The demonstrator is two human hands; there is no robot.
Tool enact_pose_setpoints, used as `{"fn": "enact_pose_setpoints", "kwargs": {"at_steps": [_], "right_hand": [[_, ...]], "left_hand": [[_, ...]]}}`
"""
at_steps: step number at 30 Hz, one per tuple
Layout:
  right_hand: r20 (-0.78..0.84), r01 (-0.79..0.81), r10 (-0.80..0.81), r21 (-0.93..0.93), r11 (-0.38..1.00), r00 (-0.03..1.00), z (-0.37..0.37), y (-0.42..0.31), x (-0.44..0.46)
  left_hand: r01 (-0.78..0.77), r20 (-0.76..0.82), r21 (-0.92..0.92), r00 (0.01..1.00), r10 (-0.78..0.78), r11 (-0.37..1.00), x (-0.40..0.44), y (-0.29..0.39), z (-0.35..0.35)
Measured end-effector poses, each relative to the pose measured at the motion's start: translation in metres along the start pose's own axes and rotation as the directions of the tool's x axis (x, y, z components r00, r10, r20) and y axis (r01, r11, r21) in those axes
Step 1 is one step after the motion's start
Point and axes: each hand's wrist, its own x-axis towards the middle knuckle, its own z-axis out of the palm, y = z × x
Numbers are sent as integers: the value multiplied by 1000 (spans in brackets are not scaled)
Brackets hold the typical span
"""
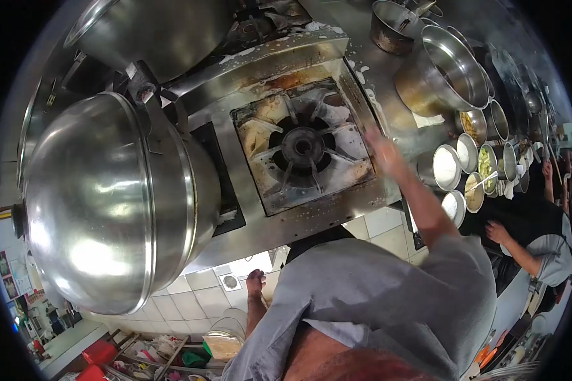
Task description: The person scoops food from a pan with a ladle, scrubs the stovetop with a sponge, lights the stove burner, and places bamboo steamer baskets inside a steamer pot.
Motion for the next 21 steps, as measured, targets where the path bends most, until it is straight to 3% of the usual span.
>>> {"fn": "enact_pose_setpoints", "kwargs": {"at_steps": [1, 2, 3, 5, 7, 8, 9, 10, 12, 13, 15, 16, 18, 19, 21], "right_hand": [[99, 14, 16, -298, 954, 995, 12, 26, -36], [104, 16, 17, -312, 950, 994, 18, 43, -55], [65, 100, -91, -162, 982, 994, 21, 45, -64], [-19, 157, -157, 5, 988, 987, 21, 48, -33], [12, 63, -62, -299, 952, 998, -10, -9, 80], [-17, 114, -128, -347, 931, 992, -10, -9, 133], [-206, 171, -219, -227, 959, 954, 3, 9, 190], [-206, -17, -14, -148, 989, 978, -13, -32, 206], [38, 112, -105, -374, 921, 994, -16, 0, 241], [-28, -187, 186, -54, 981, 982, -35, -54, 190], [-107, -107, 99, -68, 992, 989, -16, -37, 126], [-226, 165, -220, -239, 957, 949, 9, 11, 90], [-156, 205, -243, -226, 952, 957, 18, 26, -5], [-46, 152, -188, -414, 897, 981, 12, 17, -30], [-19, 101, -120, -418, 903, 993, -6, 1, -37]], "left_hand": [[38, 24, -40, 999, -37, 998, 3, -10, -10], [78, 49, -87, 996, -74, 993, 5, -21, -15], [97, 8, -71, 995, -97, 993, 0, -24, -17], [119, -2, -84, 993, -120, 989, -2, -28, -19], [121, -16, -105, 992, -123, 987, 12, -43, -25], [91, -38, -113, 995, -96, 989, 11, -39, -21], [69, -51, -59, 996, -72, 996, 7, -29, -11], [50, -66, 9, 997, -49, 999, 0, -16, -9], [-68, -67, 29, 995, 70, 997, -13, 12, 4], [-97, -64, 5, 993, 97, 995, -13, 17, 9], [-85, -47, 12, 995, 85, 996, -11, 22, 10], [-63, -40, 19, 997, 64, 998, -9, 20, 7], [-65, -44, 7, 997, 65, 998, -6, 4, 5], [-32, -41, 8, 999, 32, 999, -8, 0, 2], [24, -42, 46, 999, -22, 999, -8, -8, 0]]}}
